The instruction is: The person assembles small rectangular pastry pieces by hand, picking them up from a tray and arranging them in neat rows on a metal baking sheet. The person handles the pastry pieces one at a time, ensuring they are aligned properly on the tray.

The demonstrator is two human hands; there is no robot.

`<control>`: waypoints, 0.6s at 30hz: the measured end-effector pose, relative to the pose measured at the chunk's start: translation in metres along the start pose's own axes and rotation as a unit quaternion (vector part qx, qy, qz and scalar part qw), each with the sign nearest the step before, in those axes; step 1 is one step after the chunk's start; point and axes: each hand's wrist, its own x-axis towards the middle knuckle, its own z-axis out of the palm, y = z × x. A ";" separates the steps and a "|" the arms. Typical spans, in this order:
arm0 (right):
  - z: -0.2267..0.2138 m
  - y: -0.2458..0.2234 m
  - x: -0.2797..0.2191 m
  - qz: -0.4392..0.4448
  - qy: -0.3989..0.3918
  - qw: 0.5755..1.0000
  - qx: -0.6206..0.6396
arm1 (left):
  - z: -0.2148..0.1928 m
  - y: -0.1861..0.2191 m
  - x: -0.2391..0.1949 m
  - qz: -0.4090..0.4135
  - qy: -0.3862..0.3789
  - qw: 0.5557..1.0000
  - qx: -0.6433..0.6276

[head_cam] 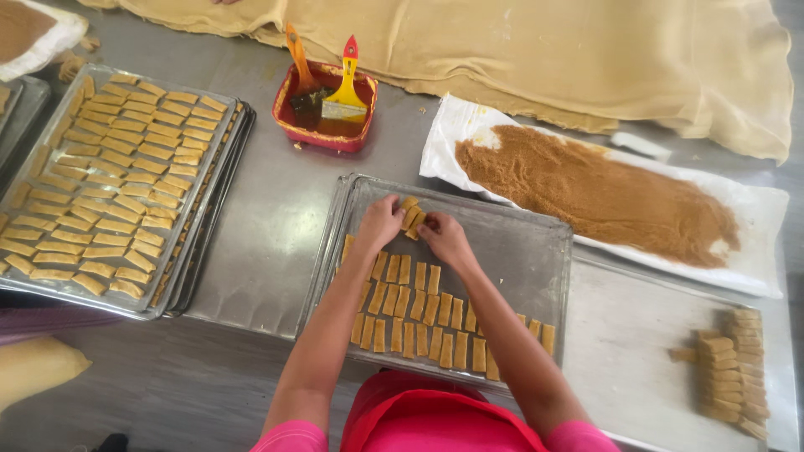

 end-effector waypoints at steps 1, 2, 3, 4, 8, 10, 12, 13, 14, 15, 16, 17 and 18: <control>0.003 0.001 0.000 -0.003 0.007 1.000 0.003 | 0.004 -0.003 0.001 -0.001 -0.001 1.000 0.015; 0.005 0.003 -0.002 0.000 0.018 0.999 0.031 | 0.005 -0.006 0.000 -0.010 -0.016 1.000 -0.012; 0.007 0.005 -0.003 0.002 0.028 0.998 0.059 | 0.004 -0.008 -0.001 -0.019 -0.029 0.999 -0.039; 0.007 0.005 -0.005 0.004 0.038 0.996 0.086 | 0.002 -0.009 -0.002 -0.027 -0.043 0.997 -0.067; -0.002 0.012 -0.023 0.017 0.010 0.981 0.193 | -0.004 -0.005 -0.028 -0.040 -0.126 0.969 -0.210; -0.013 0.010 -0.033 0.011 -0.013 0.972 0.233 | -0.009 0.002 -0.040 -0.013 -0.141 0.948 -0.284; -0.025 0.010 -0.039 0.017 -0.021 0.959 0.284 | -0.013 0.012 -0.048 -0.023 -0.153 0.941 -0.300; -0.029 0.011 -0.042 0.022 -0.026 0.950 0.309 | -0.013 0.017 -0.052 -0.030 -0.160 0.937 -0.309; -0.032 0.013 -0.044 0.034 -0.018 0.949 0.314 | -0.012 0.021 -0.054 -0.054 -0.145 0.939 -0.308; -0.035 0.016 -0.044 0.046 -0.007 0.947 0.318 | -0.010 0.027 -0.052 -0.077 -0.131 0.940 -0.306; -0.038 0.020 -0.044 0.057 0.003 0.945 0.322 | -0.008 0.030 -0.051 -0.099 -0.117 0.940 -0.304; -0.042 0.023 -0.042 0.062 0.023 0.954 0.292 | -0.009 0.032 -0.049 -0.109 -0.102 0.935 -0.320; -0.046 0.025 -0.040 0.068 0.043 0.962 0.262 | -0.011 0.033 -0.046 -0.120 -0.087 0.930 -0.336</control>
